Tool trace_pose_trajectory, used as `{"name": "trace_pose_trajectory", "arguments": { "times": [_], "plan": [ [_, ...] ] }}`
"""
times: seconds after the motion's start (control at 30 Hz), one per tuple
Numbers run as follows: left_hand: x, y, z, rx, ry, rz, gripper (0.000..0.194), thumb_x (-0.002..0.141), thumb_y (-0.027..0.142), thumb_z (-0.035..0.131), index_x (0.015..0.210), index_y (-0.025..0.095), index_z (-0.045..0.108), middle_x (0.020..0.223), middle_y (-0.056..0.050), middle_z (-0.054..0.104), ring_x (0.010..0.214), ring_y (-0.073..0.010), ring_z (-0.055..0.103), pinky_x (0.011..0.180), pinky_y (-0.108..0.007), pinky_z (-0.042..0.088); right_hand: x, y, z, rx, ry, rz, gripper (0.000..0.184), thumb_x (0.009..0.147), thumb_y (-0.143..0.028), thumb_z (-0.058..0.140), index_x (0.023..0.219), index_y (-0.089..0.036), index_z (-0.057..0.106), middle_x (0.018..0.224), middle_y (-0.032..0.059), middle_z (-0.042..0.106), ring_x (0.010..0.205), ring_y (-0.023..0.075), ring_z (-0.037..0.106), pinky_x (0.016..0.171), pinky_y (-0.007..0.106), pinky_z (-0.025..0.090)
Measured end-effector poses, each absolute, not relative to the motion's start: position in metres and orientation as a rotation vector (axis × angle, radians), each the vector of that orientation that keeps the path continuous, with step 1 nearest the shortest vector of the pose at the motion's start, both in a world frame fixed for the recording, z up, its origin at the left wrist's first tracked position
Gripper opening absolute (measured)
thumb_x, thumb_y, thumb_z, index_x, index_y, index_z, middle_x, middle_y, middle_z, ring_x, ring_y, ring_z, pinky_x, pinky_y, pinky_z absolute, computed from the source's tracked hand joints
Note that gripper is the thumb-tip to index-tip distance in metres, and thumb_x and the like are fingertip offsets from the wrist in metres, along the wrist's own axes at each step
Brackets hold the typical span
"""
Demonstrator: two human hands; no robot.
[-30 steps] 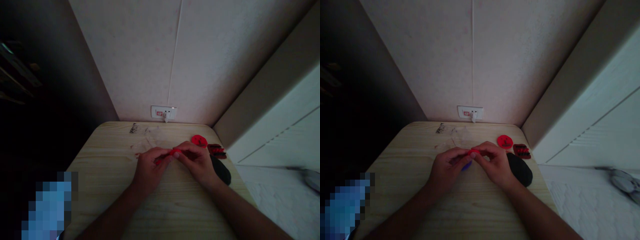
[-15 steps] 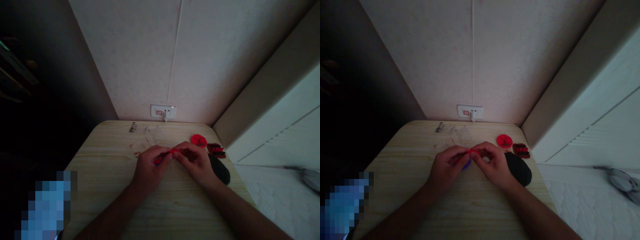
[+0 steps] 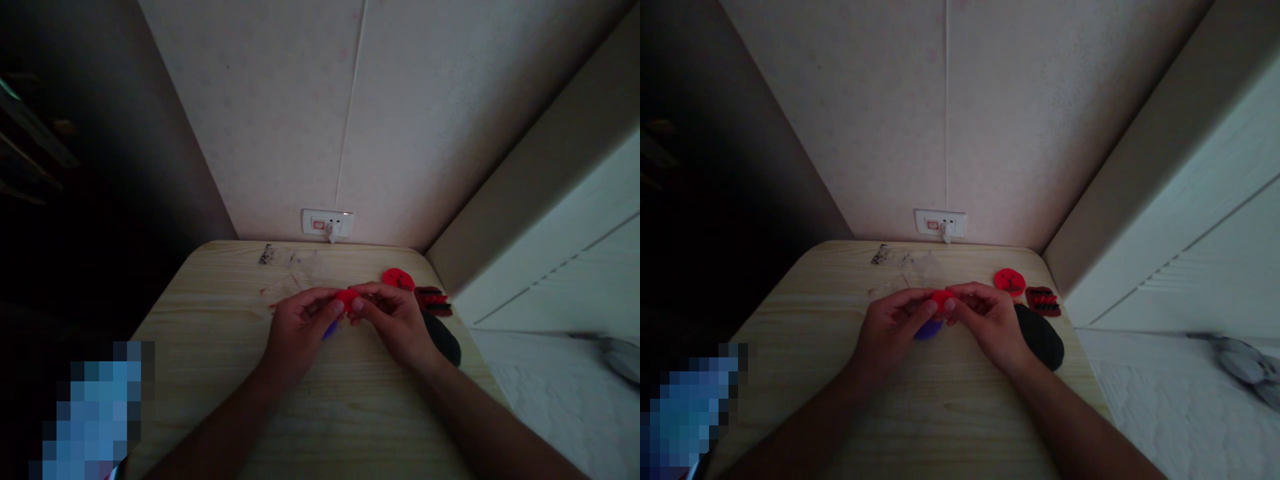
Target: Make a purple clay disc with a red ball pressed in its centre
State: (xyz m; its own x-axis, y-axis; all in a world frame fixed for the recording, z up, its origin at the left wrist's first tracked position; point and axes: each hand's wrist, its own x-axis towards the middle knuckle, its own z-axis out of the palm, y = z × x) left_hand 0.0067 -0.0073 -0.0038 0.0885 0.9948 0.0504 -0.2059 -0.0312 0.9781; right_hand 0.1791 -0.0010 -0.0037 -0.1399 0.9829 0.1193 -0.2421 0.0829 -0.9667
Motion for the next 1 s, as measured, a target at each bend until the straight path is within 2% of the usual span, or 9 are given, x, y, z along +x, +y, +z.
{"name": "trace_pose_trajectory", "arguments": {
  "times": [0.2, 0.33, 0.43, 0.67, 0.87, 1.0],
  "plan": [
    [0.0070, -0.0045, -0.0042, 1.041, 0.943, 1.252, 0.023, 0.078, 0.034, 0.085, 0.093, 0.017, 0.081, 0.083, -0.004, 0.082, 0.072, -0.0154, 0.075, 0.069, -0.023, 0.062, 0.1783, -0.0011, -0.0034, -0.896, -1.227, 1.350, 0.021, 0.072, -0.030, 0.093, 0.088, -0.020, 0.084, 0.070, 0.0022, 0.079, 0.061, 0.0141, 0.072, 0.063, 0.026, 0.063],
    [0.0071, -0.0046, -0.0050, 1.046, 0.935, 1.260, 0.024, 0.076, 0.034, 0.086, 0.091, 0.017, 0.080, 0.085, -0.005, 0.082, 0.077, -0.0172, 0.077, 0.071, -0.025, 0.062, 0.1774, -0.0020, -0.0065, -0.872, -1.193, 1.369, 0.031, 0.066, -0.027, 0.096, 0.094, -0.023, 0.083, 0.085, 0.0024, 0.082, 0.075, 0.0165, 0.077, 0.076, 0.030, 0.066],
    [0.0063, -0.0047, -0.0055, 1.080, 0.955, 1.246, 0.024, 0.076, 0.034, 0.085, 0.091, 0.016, 0.080, 0.087, -0.007, 0.083, 0.078, -0.0182, 0.077, 0.073, -0.026, 0.061, 0.1780, -0.0026, -0.0087, -0.891, -1.215, 1.389, 0.031, 0.067, -0.028, 0.095, 0.094, -0.022, 0.082, 0.089, 0.0034, 0.082, 0.083, 0.0192, 0.078, 0.083, 0.034, 0.066],
    [0.0060, -0.0058, -0.0061, 1.134, 0.927, 1.217, 0.023, 0.078, 0.036, 0.083, 0.090, 0.017, 0.078, 0.091, -0.008, 0.083, 0.083, -0.0202, 0.077, 0.079, -0.030, 0.062, 0.1798, -0.0031, -0.0082, -0.902, -1.325, 1.277, 0.033, 0.068, -0.033, 0.095, 0.095, -0.023, 0.081, 0.089, 0.0043, 0.081, 0.081, 0.0188, 0.076, 0.079, 0.033, 0.065],
    [0.0050, -0.0057, -0.0069, 1.141, 0.935, 1.227, 0.023, 0.078, 0.036, 0.084, 0.090, 0.017, 0.079, 0.087, -0.007, 0.082, 0.079, -0.0186, 0.076, 0.075, -0.027, 0.061, 0.1813, -0.0025, -0.0034, -0.898, -1.395, 1.266, 0.022, 0.078, -0.036, 0.088, 0.095, -0.022, 0.082, 0.085, 0.0037, 0.079, 0.078, 0.0173, 0.074, 0.078, 0.032, 0.064],
    [0.0052, -0.0044, -0.0059, 1.085, 0.946, 1.227, 0.025, 0.079, 0.036, 0.083, 0.094, 0.017, 0.080, 0.087, -0.007, 0.082, 0.076, -0.0173, 0.076, 0.072, -0.026, 0.061, 0.1817, -0.0019, -0.0083, -0.910, -1.343, 1.181, 0.033, 0.081, -0.033, 0.086, 0.113, -0.027, 0.078, 0.087, 0.0021, 0.079, 0.074, 0.0153, 0.073, 0.074, 0.030, 0.064]
  ]
}}
